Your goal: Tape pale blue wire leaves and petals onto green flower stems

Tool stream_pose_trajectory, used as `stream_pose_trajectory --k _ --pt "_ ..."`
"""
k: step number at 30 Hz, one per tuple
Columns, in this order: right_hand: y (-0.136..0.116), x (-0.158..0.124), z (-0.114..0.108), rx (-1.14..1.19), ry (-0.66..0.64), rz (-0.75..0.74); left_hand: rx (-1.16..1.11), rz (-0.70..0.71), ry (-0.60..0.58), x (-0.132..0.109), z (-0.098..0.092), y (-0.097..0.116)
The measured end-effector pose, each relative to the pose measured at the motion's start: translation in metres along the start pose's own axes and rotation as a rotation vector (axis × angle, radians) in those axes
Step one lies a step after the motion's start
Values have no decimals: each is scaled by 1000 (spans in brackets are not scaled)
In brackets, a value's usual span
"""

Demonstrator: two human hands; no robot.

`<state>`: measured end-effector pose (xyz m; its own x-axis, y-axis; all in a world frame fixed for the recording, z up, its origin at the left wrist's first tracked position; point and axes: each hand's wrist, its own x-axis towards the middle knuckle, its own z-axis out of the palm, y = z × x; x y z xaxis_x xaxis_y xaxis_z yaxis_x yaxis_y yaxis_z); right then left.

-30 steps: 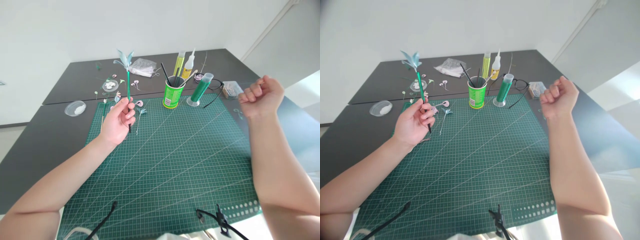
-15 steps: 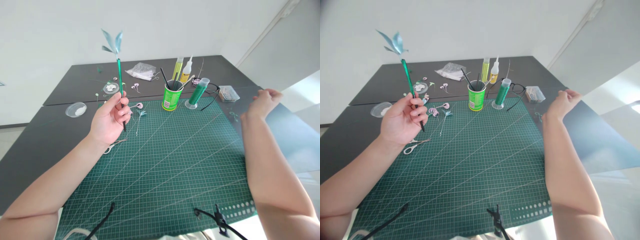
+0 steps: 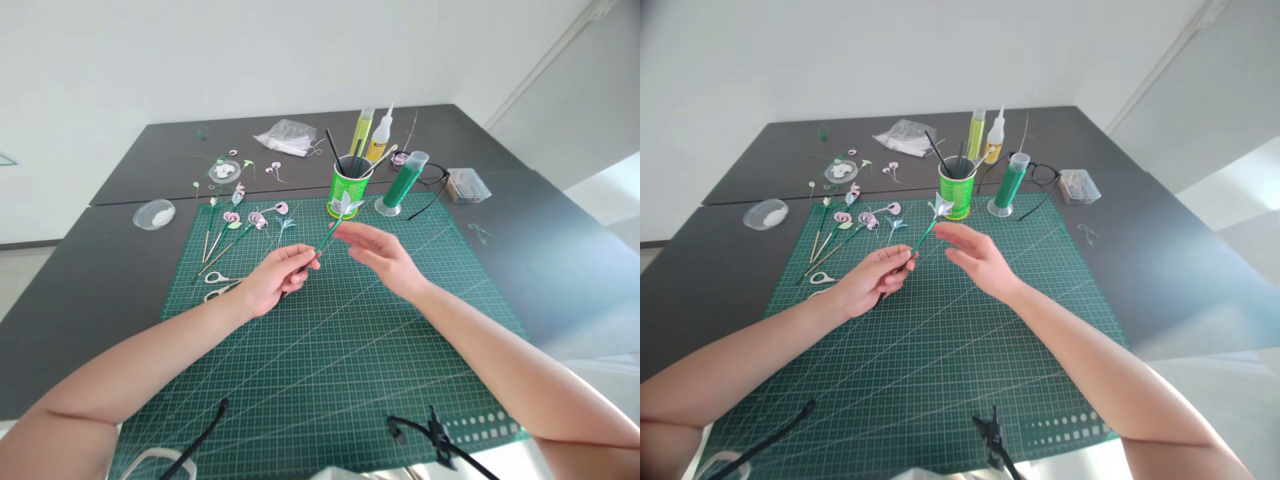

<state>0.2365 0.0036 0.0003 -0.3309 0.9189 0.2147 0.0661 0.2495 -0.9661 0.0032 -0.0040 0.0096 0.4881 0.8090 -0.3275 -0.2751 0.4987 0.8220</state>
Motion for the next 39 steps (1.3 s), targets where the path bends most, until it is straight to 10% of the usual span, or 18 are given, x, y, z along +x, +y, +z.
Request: stream_pose_trajectory --k 12,24,39 --pt "-6 -16 30 501 -253 449 11 5 19 3 -5 -5" --pt "0 -21 29 -408 -9 -21 -53 15 71 7 -12 -6" --pt "-31 -17 6 -2 -168 -9 388 -192 -51 0 -9 -14"
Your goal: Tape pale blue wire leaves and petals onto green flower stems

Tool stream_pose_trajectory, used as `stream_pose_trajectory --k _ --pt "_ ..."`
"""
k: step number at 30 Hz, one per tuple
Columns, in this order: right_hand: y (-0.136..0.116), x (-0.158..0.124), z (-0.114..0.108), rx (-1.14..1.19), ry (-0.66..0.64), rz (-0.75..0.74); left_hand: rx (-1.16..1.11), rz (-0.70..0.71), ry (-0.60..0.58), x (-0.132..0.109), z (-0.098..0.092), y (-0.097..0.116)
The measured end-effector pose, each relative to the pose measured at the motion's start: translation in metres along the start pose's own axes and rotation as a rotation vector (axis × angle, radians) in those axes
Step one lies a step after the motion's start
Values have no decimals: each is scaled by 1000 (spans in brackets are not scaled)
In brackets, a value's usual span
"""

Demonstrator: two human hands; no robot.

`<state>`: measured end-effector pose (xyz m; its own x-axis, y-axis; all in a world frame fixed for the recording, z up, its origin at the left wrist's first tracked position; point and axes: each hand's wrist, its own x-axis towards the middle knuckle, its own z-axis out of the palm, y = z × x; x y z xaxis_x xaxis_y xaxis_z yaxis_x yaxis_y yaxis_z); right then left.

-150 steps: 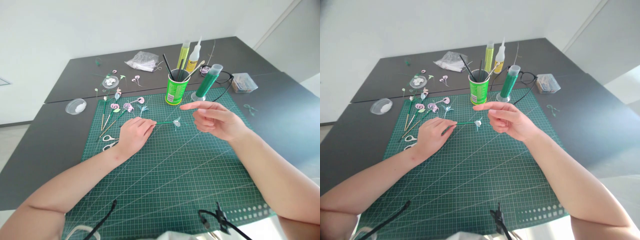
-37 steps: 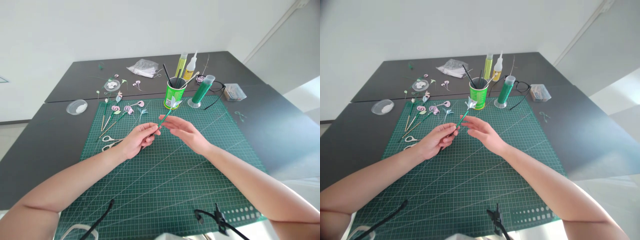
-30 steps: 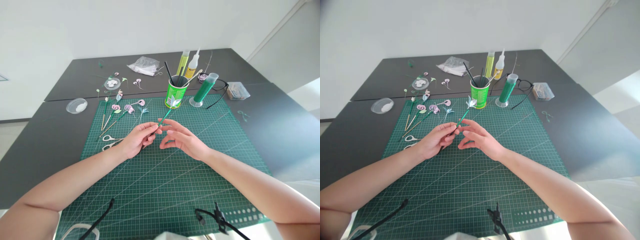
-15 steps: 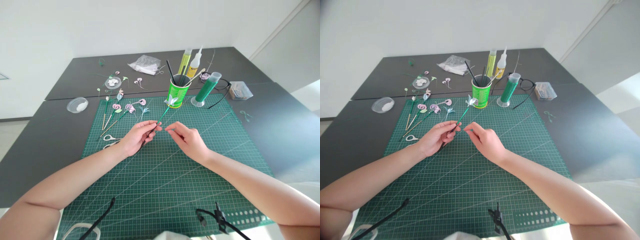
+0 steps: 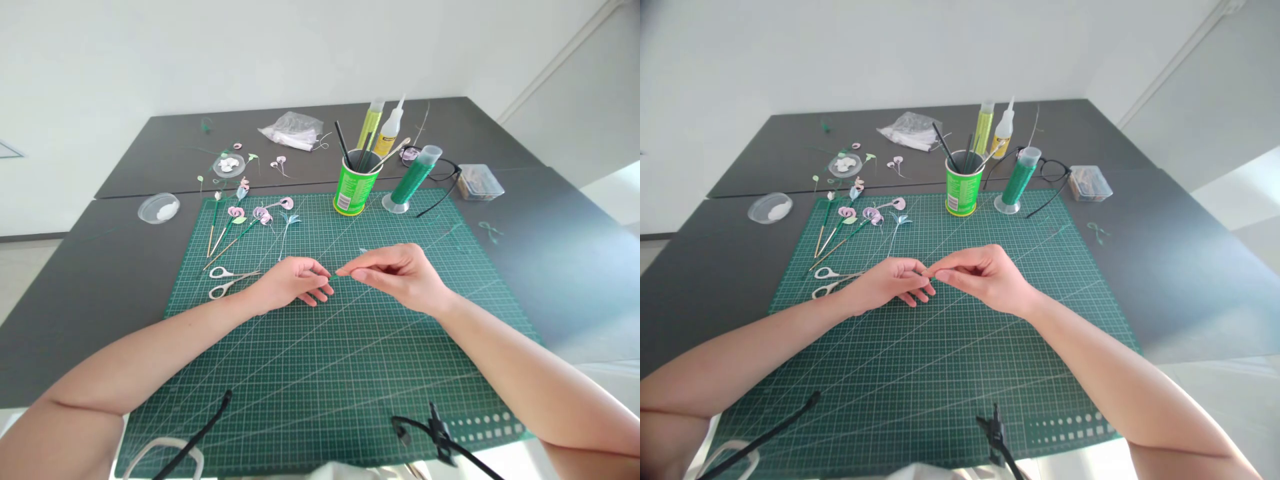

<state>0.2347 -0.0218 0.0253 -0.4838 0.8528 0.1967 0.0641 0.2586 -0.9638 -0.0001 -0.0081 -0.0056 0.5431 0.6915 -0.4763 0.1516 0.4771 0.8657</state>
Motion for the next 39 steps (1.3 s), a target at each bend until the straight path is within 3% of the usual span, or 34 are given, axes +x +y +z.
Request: stream_pose_trajectory --k 5,10,14,19,24,31,39 --pt "-3 0 -6 -61 -58 -39 170 2 -41 -4 5 -3" --pt "0 1 -8 -109 -91 -78 418 117 -31 -13 10 0" --pt "4 2 -10 -145 -45 -87 523 218 16 -17 13 1" --pt "7 3 -12 -204 40 -31 484 217 55 -16 13 -1" --pt "8 3 -15 -227 49 3 419 124 -7 -13 10 -1" --pt "14 5 -16 -245 50 57 488 159 -62 -17 7 2" --pt "17 9 -17 -253 54 114 590 363 -21 -20 8 2"
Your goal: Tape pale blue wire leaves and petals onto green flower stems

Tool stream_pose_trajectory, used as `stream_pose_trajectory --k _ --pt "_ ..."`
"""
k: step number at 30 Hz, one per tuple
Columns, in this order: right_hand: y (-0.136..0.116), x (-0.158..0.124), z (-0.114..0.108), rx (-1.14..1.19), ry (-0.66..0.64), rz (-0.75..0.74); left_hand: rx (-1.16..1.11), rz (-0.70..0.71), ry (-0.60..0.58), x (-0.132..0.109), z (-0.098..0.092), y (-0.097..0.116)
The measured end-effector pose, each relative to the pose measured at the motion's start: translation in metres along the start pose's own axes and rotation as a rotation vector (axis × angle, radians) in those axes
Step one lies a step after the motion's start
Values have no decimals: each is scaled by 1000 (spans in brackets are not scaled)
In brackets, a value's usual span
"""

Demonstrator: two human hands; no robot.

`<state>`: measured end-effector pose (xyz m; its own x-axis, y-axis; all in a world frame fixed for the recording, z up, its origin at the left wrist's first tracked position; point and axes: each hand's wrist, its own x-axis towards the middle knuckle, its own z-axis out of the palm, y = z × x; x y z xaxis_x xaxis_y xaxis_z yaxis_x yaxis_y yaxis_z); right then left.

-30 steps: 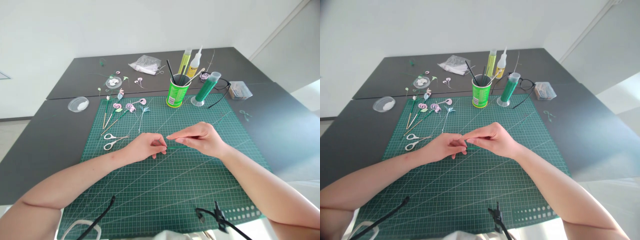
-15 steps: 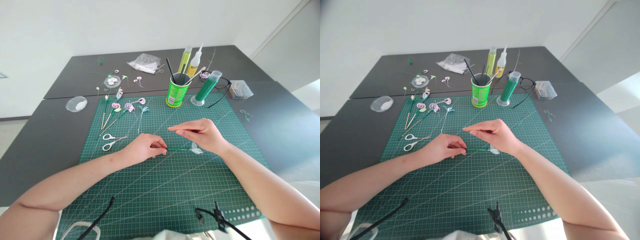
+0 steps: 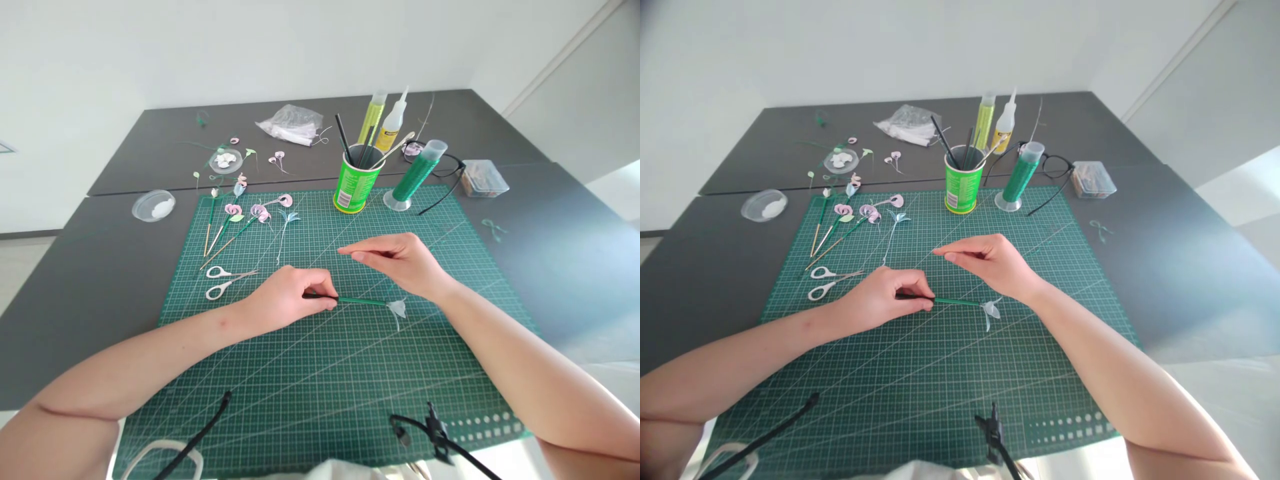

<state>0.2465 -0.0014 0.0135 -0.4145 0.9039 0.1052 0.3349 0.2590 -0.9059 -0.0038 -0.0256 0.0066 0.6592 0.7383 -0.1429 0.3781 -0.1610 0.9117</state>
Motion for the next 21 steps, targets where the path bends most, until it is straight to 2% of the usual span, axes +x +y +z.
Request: stream_pose_trajectory --k 8,16,21 --pt "5 2 -1 -8 -26 36 81 75 84 -2 0 3" --pt "15 6 -2 -43 -43 50 294 240 205 -5 2 10" --pt "21 9 -3 -59 -60 69 285 292 256 -5 1 9"
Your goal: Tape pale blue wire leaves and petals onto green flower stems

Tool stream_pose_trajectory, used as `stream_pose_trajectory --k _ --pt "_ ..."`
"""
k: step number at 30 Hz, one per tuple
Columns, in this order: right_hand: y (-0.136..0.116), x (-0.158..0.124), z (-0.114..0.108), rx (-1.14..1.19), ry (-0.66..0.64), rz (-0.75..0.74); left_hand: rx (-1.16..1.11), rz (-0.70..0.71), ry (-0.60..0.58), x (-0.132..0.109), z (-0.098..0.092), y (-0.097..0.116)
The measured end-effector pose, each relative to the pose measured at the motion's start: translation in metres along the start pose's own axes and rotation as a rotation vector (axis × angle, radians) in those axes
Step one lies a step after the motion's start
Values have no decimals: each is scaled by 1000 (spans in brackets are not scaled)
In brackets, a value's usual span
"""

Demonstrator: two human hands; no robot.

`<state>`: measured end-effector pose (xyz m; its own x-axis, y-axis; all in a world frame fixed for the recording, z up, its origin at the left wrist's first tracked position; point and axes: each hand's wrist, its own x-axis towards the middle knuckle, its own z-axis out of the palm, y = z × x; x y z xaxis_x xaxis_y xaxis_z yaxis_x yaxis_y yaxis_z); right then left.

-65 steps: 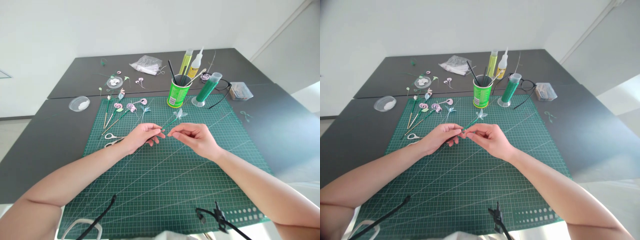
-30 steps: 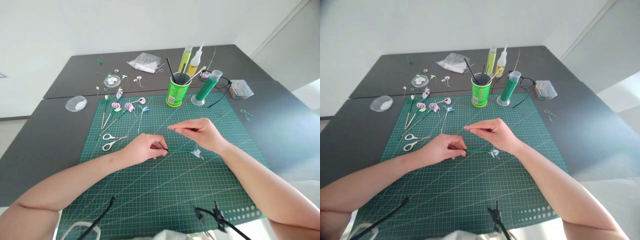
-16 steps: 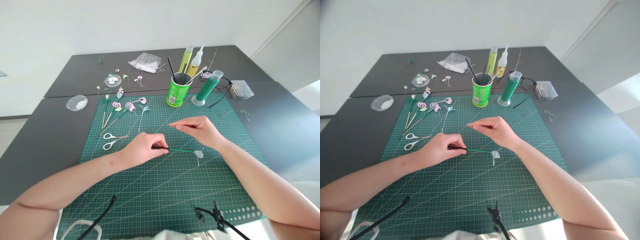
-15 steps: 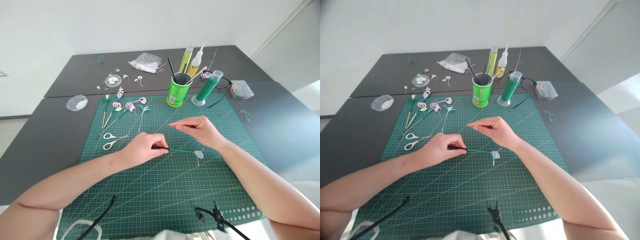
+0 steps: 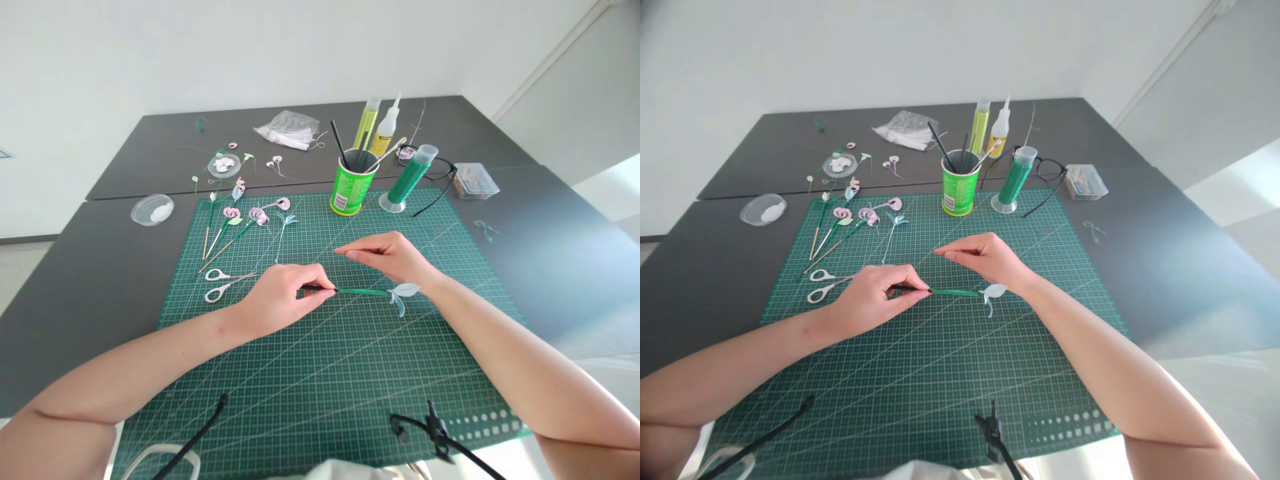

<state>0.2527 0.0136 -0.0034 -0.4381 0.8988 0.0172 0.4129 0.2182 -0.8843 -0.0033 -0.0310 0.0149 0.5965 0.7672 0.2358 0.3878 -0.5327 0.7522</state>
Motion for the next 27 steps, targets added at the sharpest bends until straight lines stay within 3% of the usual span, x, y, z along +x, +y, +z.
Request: stream_pose_trajectory --k 12,19,27 --pt "12 4 2 84 -173 24 3 34 121 1 -1 -4" --pt "4 -2 1 98 -269 95 -118 -145 145 4 -1 -10" --pt "3 -2 2 42 -329 3 -290 -317 184 9 1 -19"
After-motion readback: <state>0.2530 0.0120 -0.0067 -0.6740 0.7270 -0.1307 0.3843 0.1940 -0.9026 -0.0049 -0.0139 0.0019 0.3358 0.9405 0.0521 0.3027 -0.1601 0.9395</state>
